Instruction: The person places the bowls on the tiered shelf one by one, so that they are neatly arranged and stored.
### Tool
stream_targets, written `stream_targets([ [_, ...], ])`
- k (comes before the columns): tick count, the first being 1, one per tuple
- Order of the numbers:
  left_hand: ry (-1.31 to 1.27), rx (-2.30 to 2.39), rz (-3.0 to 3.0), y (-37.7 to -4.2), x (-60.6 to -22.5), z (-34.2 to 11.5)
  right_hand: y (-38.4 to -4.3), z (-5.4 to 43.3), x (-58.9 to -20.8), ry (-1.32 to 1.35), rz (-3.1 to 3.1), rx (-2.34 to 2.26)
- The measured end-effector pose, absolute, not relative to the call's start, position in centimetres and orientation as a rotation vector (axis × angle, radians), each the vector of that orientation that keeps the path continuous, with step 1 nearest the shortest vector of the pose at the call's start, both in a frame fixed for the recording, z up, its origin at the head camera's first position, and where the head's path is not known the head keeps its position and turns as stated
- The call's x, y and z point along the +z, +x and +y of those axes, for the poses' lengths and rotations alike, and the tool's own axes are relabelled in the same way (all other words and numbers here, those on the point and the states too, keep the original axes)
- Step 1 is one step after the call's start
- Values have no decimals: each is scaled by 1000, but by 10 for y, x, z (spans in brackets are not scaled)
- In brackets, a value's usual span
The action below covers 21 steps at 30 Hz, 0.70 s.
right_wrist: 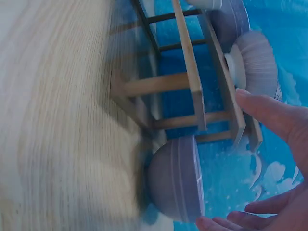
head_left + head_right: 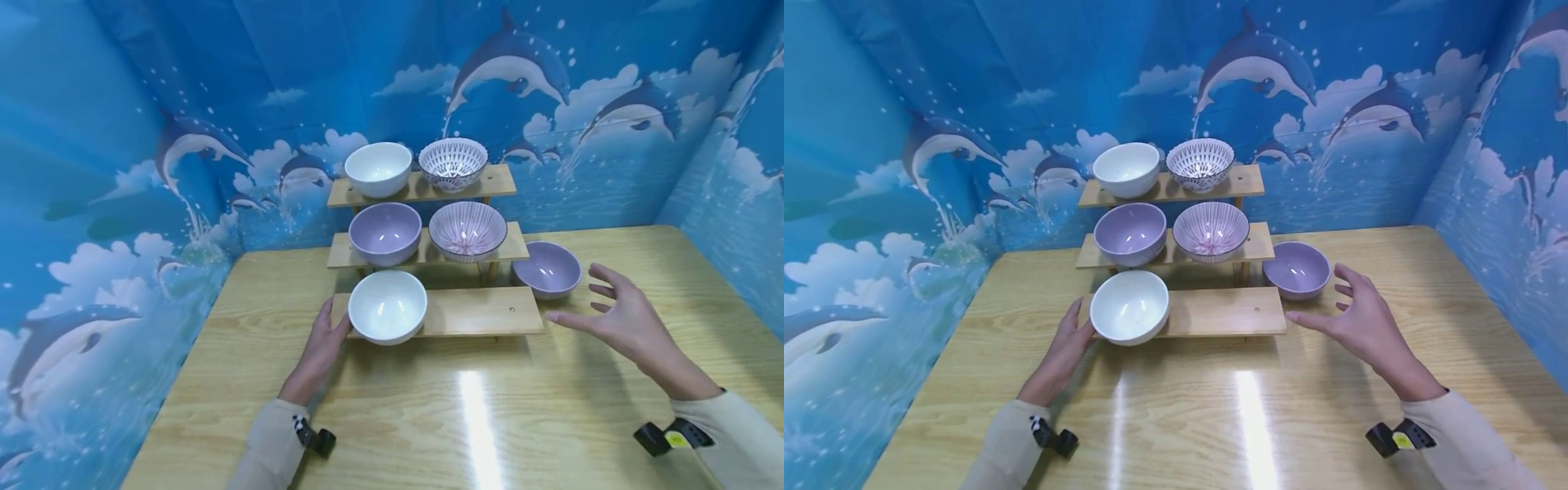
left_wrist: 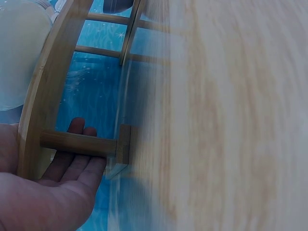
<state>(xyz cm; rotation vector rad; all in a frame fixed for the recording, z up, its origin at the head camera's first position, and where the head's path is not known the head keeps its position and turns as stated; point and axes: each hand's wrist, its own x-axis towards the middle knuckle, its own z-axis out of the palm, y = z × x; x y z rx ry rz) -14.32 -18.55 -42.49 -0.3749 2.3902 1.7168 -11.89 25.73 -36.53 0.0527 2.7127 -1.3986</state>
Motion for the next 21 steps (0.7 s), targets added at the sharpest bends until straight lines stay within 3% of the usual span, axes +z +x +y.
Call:
stream_targets([
  [21,-369,1711,2405,-143,-427,-186,-170,260,-399,89,2840,-1287],
])
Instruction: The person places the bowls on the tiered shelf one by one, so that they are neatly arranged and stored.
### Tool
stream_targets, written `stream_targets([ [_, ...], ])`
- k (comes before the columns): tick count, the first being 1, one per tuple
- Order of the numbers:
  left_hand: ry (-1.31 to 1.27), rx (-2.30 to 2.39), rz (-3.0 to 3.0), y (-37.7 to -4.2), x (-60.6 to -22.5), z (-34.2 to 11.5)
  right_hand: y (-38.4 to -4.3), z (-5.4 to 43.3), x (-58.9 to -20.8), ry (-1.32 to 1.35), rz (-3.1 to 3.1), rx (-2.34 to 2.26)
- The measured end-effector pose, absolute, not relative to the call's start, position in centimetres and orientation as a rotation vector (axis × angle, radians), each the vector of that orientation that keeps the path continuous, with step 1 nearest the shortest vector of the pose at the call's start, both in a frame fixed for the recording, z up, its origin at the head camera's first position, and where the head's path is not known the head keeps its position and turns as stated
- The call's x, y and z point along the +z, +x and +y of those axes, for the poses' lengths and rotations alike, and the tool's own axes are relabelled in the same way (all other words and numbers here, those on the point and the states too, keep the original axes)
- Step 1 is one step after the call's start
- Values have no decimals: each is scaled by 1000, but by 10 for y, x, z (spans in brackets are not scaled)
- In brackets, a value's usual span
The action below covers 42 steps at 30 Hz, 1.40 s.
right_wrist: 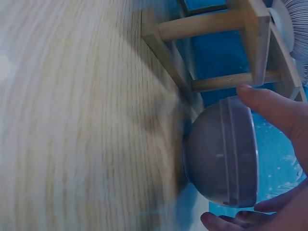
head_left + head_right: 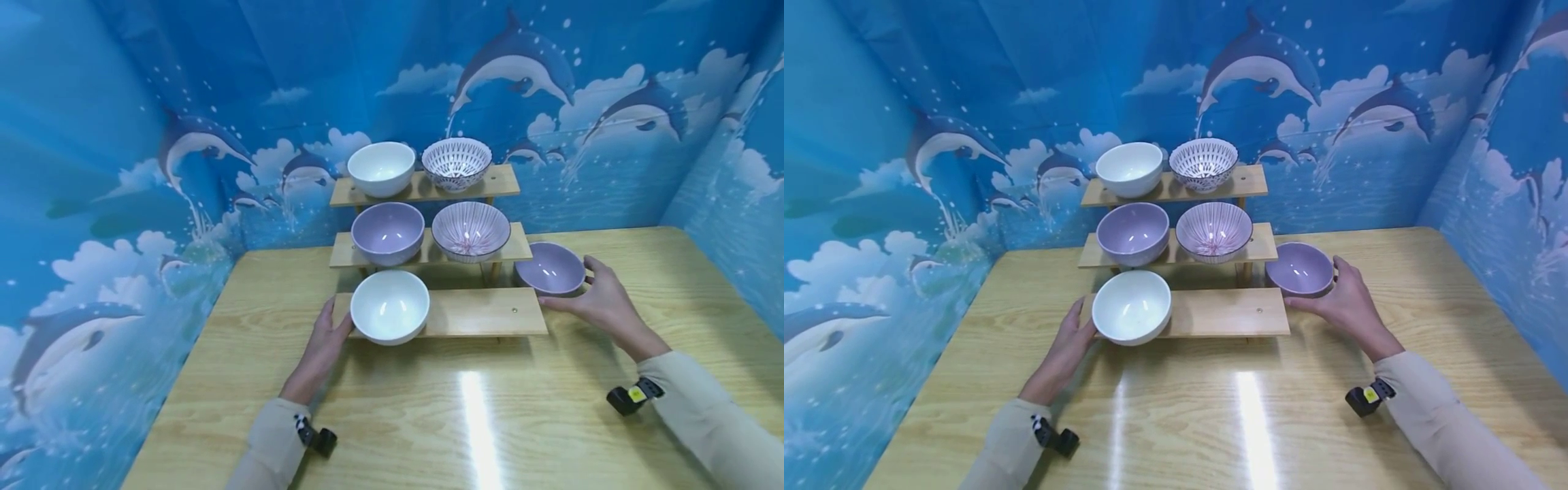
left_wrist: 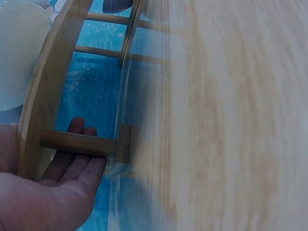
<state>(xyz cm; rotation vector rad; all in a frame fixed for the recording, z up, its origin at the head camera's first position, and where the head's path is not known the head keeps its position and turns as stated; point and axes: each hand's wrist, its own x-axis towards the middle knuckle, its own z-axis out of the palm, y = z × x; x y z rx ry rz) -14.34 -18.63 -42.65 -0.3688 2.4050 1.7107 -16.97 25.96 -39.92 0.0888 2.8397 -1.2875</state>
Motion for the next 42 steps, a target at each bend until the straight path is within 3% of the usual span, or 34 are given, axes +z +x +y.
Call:
stream_targets([
  [22,-384,1723,2380,-143,-427,-183,-187,257,-412,126,2923,-1283],
  [33,-343,1752,2384,-142,-425,-185,-169,274,-405,196,2852,-1344],
  [42,-341,1755,2375,-142,-425,-186,-142,288,-379,205,2838,-1397],
])
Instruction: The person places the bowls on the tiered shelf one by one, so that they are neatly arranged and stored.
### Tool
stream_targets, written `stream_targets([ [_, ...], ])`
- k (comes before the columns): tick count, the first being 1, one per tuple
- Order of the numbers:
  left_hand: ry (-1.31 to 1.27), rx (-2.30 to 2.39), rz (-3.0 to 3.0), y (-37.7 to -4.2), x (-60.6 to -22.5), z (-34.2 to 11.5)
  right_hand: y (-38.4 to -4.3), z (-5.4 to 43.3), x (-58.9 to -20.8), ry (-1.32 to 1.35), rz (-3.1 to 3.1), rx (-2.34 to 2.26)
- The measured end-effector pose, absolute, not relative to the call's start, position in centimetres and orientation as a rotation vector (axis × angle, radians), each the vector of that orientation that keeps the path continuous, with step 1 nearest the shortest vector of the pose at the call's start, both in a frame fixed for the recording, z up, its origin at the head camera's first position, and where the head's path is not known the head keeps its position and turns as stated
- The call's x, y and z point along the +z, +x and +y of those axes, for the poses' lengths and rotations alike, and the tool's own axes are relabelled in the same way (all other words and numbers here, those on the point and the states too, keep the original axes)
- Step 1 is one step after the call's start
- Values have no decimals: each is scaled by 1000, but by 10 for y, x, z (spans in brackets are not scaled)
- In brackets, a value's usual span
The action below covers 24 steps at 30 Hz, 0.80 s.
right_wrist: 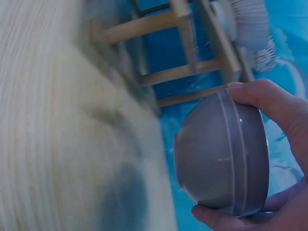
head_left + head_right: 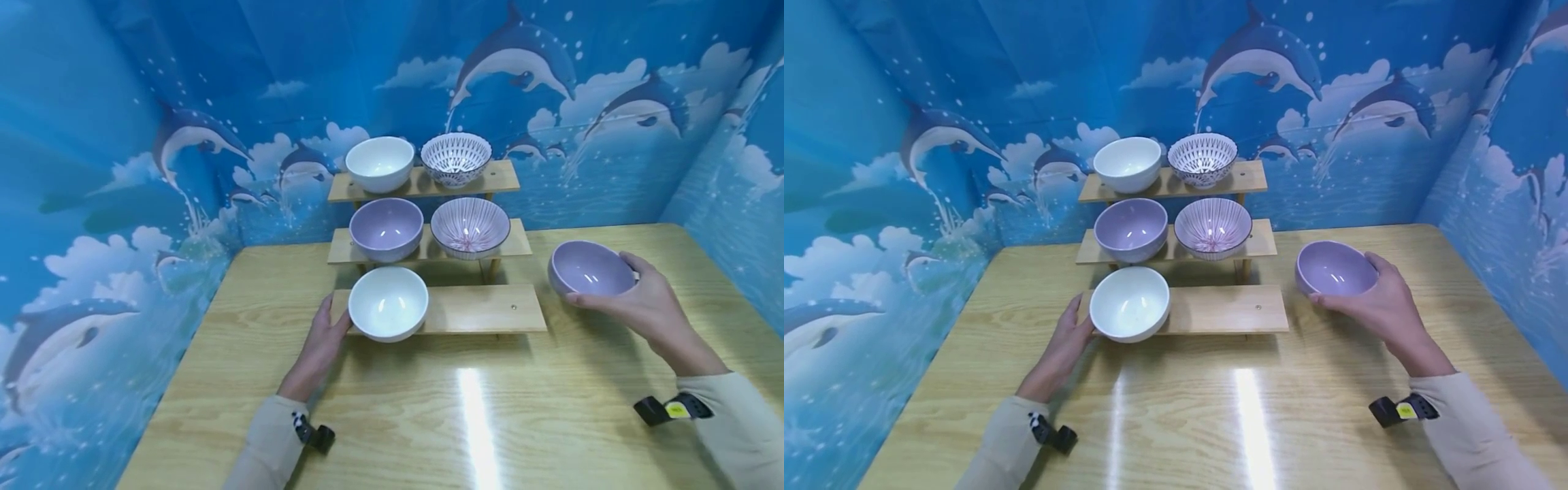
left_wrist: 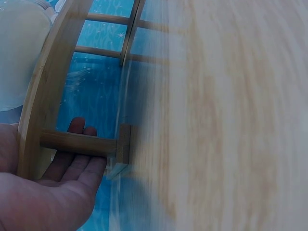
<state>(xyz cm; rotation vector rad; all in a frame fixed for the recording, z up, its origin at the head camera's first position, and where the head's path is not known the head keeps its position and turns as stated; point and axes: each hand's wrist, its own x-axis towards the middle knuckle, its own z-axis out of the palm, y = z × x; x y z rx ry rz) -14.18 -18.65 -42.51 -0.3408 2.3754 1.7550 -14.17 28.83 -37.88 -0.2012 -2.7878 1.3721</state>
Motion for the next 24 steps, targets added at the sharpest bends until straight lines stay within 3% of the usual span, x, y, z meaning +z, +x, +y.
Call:
stream_targets([
  [10,-334,1766,2379,-142,-425,-186,-120,277,-354,-88,-2778,1386],
  [24,-386,1718,2386,-142,-423,-185,-106,222,-344,154,-2857,1384],
])
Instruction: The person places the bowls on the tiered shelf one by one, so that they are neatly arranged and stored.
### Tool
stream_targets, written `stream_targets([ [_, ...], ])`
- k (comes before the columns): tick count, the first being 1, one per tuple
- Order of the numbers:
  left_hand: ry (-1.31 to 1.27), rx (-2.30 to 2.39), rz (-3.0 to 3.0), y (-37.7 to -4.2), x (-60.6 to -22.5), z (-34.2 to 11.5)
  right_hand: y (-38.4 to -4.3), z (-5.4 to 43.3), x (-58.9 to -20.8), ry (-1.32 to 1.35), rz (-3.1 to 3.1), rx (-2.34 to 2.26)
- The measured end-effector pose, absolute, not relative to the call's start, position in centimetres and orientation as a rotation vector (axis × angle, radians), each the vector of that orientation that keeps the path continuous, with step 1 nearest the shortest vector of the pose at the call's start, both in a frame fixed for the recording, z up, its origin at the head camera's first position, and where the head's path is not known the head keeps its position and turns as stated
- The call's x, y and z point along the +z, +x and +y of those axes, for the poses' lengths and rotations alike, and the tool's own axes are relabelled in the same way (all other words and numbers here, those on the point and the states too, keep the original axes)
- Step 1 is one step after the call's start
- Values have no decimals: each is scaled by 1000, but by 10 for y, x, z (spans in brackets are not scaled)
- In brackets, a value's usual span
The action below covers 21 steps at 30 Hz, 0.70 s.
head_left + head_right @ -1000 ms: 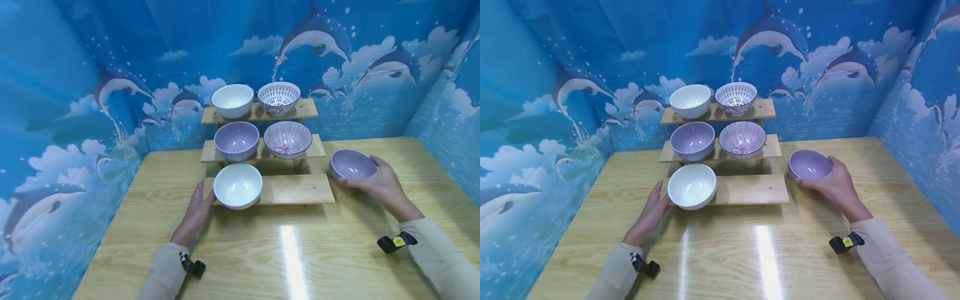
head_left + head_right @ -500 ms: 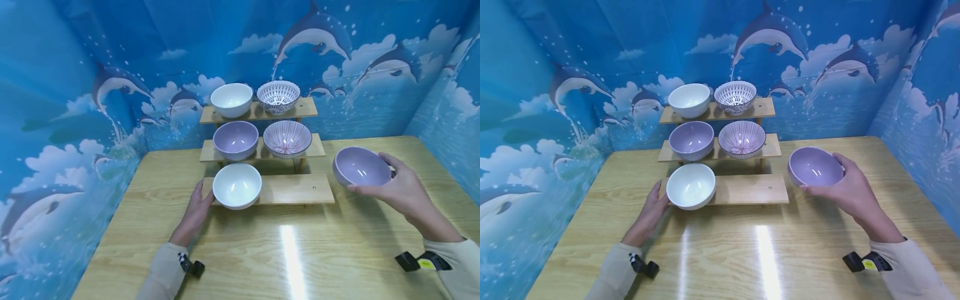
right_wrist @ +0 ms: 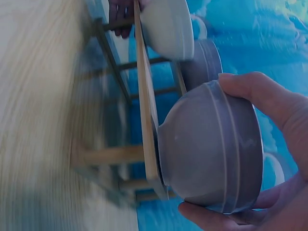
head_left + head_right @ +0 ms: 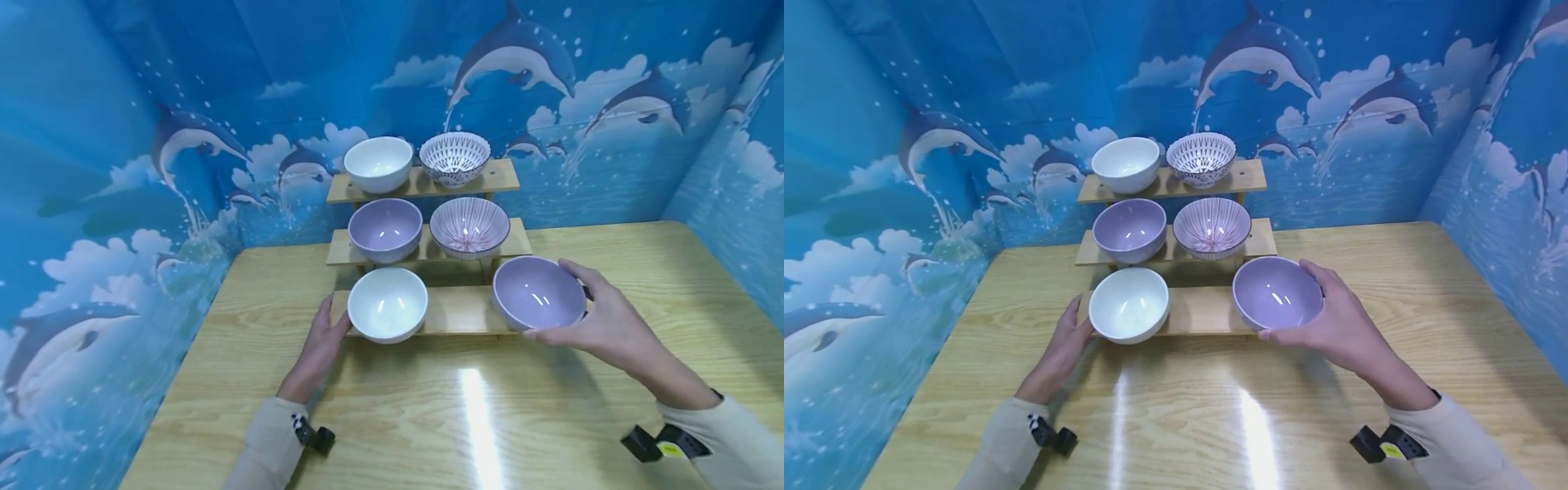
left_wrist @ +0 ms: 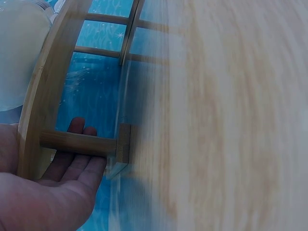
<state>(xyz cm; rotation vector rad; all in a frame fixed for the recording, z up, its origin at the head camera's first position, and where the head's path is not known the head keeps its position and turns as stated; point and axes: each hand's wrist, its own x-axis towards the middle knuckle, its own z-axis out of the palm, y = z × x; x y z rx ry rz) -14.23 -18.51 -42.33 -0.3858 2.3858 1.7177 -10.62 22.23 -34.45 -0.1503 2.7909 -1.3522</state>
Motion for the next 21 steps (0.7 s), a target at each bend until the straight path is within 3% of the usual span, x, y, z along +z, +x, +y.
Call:
stream_targets([
  [21,-272,1749,2407,-142,-426,-187,-113,171,-347,-412,2755,-1418],
])
